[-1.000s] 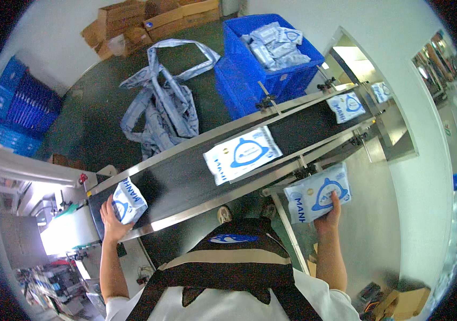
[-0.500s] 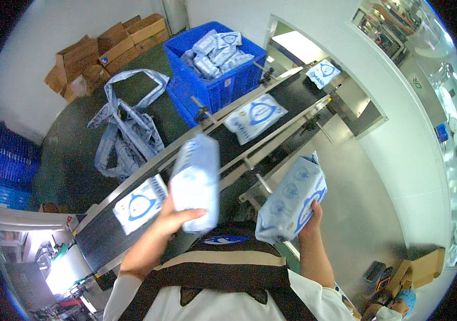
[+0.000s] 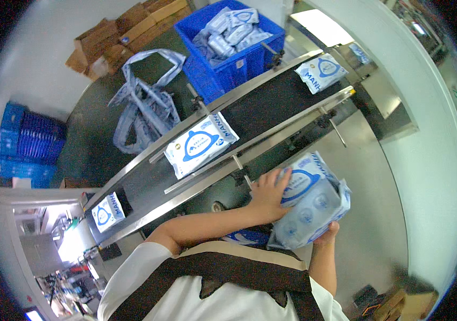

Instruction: The person places white packages onto a conveyor belt and then transfers them into a blue plastic bin. The person handles the packages by hand, moving them from the moving belt into the stationary bin.

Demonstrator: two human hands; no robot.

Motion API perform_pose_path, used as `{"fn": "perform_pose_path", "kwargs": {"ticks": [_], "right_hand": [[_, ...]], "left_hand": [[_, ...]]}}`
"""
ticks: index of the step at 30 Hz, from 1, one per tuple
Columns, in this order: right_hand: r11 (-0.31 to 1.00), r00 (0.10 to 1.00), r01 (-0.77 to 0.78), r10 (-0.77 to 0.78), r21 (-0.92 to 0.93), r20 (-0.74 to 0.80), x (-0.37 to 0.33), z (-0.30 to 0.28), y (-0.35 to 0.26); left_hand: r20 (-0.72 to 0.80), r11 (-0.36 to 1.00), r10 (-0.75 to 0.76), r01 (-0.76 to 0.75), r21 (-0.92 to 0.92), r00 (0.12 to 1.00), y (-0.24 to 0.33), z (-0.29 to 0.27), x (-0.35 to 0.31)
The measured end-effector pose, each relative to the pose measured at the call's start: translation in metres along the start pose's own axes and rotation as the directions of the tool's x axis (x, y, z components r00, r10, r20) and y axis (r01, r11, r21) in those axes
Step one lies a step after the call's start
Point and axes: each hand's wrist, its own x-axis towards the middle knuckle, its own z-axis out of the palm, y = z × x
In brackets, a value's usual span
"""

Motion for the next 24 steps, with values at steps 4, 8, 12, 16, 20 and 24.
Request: {"fn": "perform_pose_path", "kwargs": {"ticks": [4,8,12,16,20,24], "right_hand": [[0.996,1.000,-0.019,0.018,-0.092,-0.014,0.013,-0.027,-0.023],[0.969,0.991,0.010,-0.043,-0.246,-0.129,0.020,-0.070,-0.047],[0.950,0.993,0.016,-0.052,-0.311,-0.107,0.022,-0.147,-0.077],[0.939,0.938,-0.256,0.185,-0.228,-0.294,0.039,-0.142,-0.112],[0.942,0.860,-0.298,0.193,-0.157,-0.473,0.016,-0.167,-0.135],[0.879,0.802,-0.366,0.131,-0.306,-0.582,0.006,-0.163,-0.127]], "left_hand": [[0.113,0.987,0.107,-0.092,-0.131,0.988,-0.015,0.033,0.006],[0.271,0.936,0.198,-0.099,-0.339,0.942,-0.024,0.054,0.023],[0.286,0.884,0.400,-0.283,-0.373,0.871,-0.038,0.069,0.034],[-0.068,0.826,0.316,-0.310,-0.470,0.946,-0.075,0.026,-0.002],[-0.265,0.790,-0.076,-0.104,-0.604,0.961,-0.113,-0.060,-0.085],[-0.795,0.970,-0.242,0.147,-0.192,0.556,-0.196,-0.097,-0.175]]}}
